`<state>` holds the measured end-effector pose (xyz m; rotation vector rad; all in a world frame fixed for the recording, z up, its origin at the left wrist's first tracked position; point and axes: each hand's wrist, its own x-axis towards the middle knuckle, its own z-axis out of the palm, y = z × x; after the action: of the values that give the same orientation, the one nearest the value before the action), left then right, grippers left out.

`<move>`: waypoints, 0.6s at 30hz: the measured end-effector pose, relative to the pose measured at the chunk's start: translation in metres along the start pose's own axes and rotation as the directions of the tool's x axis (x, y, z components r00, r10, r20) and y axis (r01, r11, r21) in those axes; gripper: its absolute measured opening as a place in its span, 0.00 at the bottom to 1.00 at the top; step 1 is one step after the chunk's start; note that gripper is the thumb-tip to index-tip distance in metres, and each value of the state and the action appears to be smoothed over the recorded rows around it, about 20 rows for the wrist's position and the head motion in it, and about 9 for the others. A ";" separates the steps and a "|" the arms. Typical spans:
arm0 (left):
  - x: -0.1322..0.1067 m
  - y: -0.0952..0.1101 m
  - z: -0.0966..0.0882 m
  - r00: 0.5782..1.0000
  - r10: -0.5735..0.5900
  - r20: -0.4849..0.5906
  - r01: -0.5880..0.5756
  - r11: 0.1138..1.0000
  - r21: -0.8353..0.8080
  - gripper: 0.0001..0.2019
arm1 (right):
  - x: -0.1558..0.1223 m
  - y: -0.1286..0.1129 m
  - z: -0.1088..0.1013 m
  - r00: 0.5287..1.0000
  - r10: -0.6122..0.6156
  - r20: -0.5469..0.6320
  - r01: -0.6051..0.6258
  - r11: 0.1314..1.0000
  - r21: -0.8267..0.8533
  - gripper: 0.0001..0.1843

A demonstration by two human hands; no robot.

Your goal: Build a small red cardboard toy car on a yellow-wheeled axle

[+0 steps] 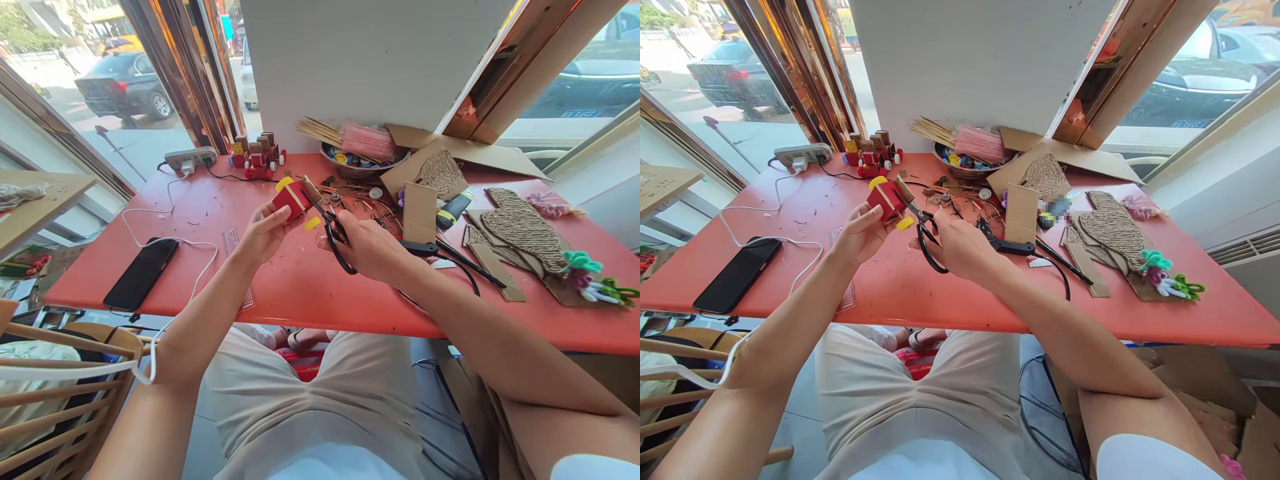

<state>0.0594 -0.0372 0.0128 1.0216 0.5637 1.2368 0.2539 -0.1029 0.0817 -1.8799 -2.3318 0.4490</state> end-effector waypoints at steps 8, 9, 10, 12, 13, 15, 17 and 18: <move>-0.001 0.002 -0.002 1.000 0.004 0.019 -0.004 1.000 0.025 0.27 | 0.000 0.001 0.003 0.998 -0.049 -0.049 0.043 0.991 -0.127 0.19; -0.001 0.002 -0.002 1.000 0.004 0.015 -0.004 1.000 0.025 0.26 | 0.000 -0.001 0.002 0.999 -0.036 -0.038 0.030 0.989 -0.146 0.21; -0.001 0.002 -0.002 1.000 0.003 0.010 -0.003 1.000 0.025 0.26 | -0.001 -0.002 0.001 1.000 -0.014 -0.021 0.011 0.987 -0.163 0.21; -0.001 0.002 -0.002 1.000 -0.005 0.009 0.005 0.999 0.031 0.24 | -0.002 -0.007 -0.002 0.999 0.029 0.019 -0.025 0.981 -0.194 0.22; -0.001 0.002 -0.001 1.000 -0.009 0.012 0.008 0.999 0.037 0.24 | -0.003 -0.009 -0.004 0.998 0.043 0.037 -0.035 0.978 -0.207 0.23; -0.001 0.001 0.000 1.000 -0.011 0.030 0.010 0.998 0.054 0.24 | -0.005 -0.012 -0.007 0.997 0.051 0.064 -0.036 0.973 -0.226 0.22; -0.001 0.001 0.003 0.999 -0.004 0.054 0.000 0.998 0.070 0.25 | -0.006 -0.012 -0.008 0.995 0.051 0.081 -0.031 0.972 -0.231 0.20; -0.002 0.000 0.004 0.998 -0.001 0.066 -0.004 0.997 0.078 0.27 | -0.006 -0.012 -0.008 0.995 0.053 0.086 -0.032 0.972 -0.231 0.20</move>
<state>0.0625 -0.0402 0.0146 1.1251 0.5637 1.1853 0.2460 -0.1100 0.0935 -2.0530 -2.5025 0.2858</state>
